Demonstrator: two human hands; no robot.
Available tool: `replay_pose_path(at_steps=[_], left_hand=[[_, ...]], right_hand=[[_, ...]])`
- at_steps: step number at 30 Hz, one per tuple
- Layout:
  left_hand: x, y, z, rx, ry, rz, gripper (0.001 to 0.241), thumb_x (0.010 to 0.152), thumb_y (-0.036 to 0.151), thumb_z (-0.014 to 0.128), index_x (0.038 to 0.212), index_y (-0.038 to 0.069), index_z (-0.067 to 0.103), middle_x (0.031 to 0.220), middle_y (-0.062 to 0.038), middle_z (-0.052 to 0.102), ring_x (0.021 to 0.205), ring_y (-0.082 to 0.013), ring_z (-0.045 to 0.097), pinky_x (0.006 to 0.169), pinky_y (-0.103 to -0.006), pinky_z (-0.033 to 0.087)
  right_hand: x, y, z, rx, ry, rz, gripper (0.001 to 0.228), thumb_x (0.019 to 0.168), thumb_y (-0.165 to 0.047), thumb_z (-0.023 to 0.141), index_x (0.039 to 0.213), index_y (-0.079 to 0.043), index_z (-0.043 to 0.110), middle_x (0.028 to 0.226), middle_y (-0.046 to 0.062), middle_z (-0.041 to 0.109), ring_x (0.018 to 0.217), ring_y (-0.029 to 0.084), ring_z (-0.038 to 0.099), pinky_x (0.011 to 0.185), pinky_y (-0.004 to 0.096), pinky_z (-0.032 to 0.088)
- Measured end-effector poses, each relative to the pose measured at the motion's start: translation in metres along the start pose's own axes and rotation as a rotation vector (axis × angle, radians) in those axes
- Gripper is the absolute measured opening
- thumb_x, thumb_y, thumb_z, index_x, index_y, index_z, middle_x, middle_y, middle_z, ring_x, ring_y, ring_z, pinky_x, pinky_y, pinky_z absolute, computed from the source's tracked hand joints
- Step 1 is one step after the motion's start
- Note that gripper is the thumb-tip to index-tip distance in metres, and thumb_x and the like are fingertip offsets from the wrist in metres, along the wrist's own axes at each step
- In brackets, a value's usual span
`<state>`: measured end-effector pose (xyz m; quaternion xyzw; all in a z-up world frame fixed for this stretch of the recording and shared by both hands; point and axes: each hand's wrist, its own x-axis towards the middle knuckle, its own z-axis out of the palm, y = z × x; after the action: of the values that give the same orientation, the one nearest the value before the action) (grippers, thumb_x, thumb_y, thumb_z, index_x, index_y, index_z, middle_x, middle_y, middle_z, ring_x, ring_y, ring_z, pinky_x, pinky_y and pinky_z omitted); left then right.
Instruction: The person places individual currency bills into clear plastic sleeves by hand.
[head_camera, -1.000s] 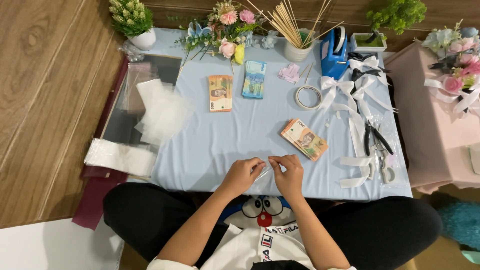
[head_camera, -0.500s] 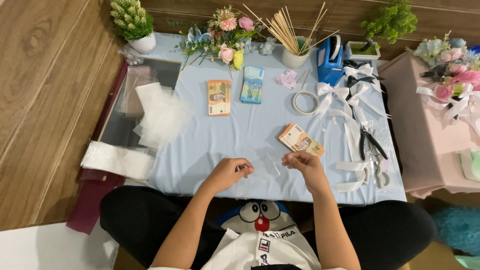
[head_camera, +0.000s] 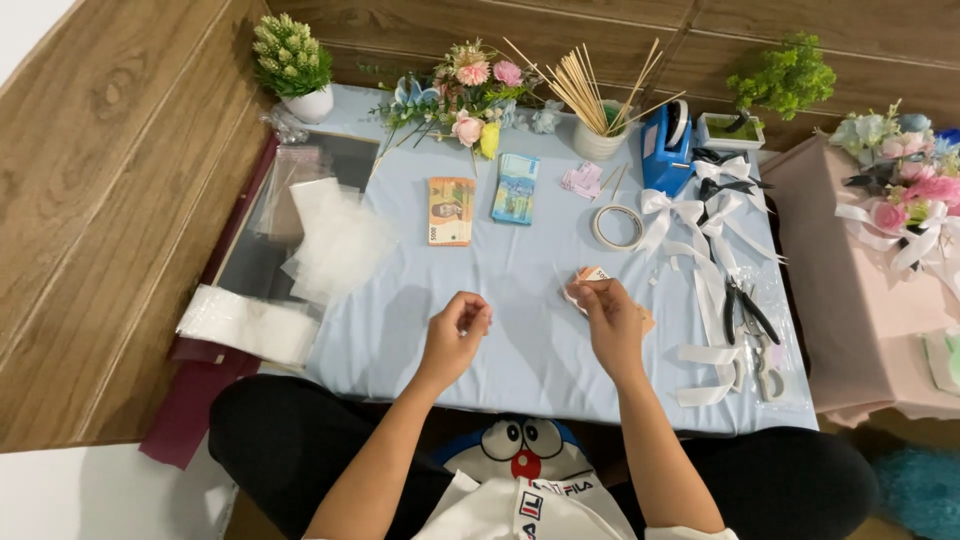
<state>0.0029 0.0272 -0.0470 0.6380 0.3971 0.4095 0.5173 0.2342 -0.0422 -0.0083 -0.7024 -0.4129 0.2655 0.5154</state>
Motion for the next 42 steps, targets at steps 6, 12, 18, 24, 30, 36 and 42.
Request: replay_pose_path(at_steps=[6, 12, 18, 24, 30, 36, 42], left_hand=[[-0.006, 0.025, 0.006, -0.574, -0.238, -0.368, 0.089, 0.095, 0.076, 0.029, 0.161, 0.03, -0.01, 0.152, -0.035, 0.034, 0.128, -0.0419, 0.056, 0.107, -0.0505, 0.048], [0.01, -0.009, 0.003, -0.482, -0.217, -0.537, 0.051, 0.103, 0.051, 0.054, 0.142, 0.018, 0.06, 0.14, -0.023, 0.06, 0.109, -0.0297, 0.071, 0.096, -0.0362, 0.058], [0.013, -0.017, -0.005, -0.272, -0.229, -0.434, 0.054, 0.087, 0.009, 0.077, 0.14, 0.015, 0.065, 0.112, -0.022, 0.075, 0.096, -0.0223, 0.075, 0.085, -0.0325, 0.061], [0.01, -0.011, 0.0, -0.09, -0.198, -0.361, 0.06, 0.083, 0.01, 0.081, 0.14, 0.021, 0.064, 0.145, -0.019, 0.057, 0.099, -0.0256, 0.075, 0.085, -0.0336, 0.063], [0.008, 0.009, -0.002, -0.111, -0.173, -0.438, 0.064, 0.085, 0.005, 0.076, 0.145, 0.012, 0.056, 0.126, -0.028, 0.066, 0.097, -0.032, 0.074, 0.086, -0.0349, 0.063], [0.009, 0.034, -0.002, -0.111, -0.165, -0.416, 0.064, 0.085, 0.004, 0.075, 0.145, 0.01, 0.054, 0.152, -0.027, 0.044, 0.111, -0.0381, 0.07, 0.094, -0.0401, 0.061], [0.011, 0.043, -0.006, -0.06, -0.179, -0.455, 0.068, 0.087, 0.011, 0.075, 0.15, 0.022, 0.051, 0.106, -0.021, 0.073, 0.09, -0.0203, 0.071, 0.084, -0.0328, 0.063]], right_hand=[[-0.025, 0.021, 0.048, -0.469, 0.026, -0.859, 0.012, 0.098, -0.009, 0.064, 0.09, -0.015, 0.069, 0.095, -0.001, 0.08, 0.083, 0.019, 0.076, 0.071, 0.031, 0.06], [-0.054, 0.029, 0.058, -0.558, -0.08, -1.061, 0.013, 0.099, -0.006, 0.063, 0.091, -0.01, 0.073, 0.092, 0.004, 0.078, 0.089, 0.021, 0.076, 0.077, 0.031, 0.062], [-0.063, 0.038, 0.048, -0.579, -0.129, -1.146, 0.012, 0.096, -0.005, 0.066, 0.101, -0.01, 0.076, 0.1, 0.009, 0.076, 0.1, 0.027, 0.074, 0.086, 0.037, 0.06], [-0.06, 0.051, 0.032, -0.512, -0.058, -0.991, 0.011, 0.091, -0.015, 0.077, 0.1, -0.01, 0.078, 0.102, 0.01, 0.076, 0.103, 0.029, 0.072, 0.086, 0.04, 0.06], [0.0, 0.093, -0.017, -0.712, 0.25, -0.592, 0.011, 0.09, -0.014, 0.08, 0.099, -0.007, 0.078, 0.098, 0.014, 0.072, 0.096, 0.035, 0.07, 0.081, 0.043, 0.058], [0.048, 0.141, -0.044, -0.849, 0.186, -0.18, 0.035, 0.084, -0.021, 0.083, 0.115, -0.008, 0.078, 0.109, 0.014, 0.071, 0.107, 0.038, 0.067, 0.087, 0.044, 0.057], [0.054, 0.14, -0.041, -0.772, 0.201, -0.14, 0.022, 0.082, -0.011, 0.083, 0.103, -0.009, 0.079, 0.098, 0.013, 0.07, 0.101, 0.036, 0.069, 0.086, 0.041, 0.058]])
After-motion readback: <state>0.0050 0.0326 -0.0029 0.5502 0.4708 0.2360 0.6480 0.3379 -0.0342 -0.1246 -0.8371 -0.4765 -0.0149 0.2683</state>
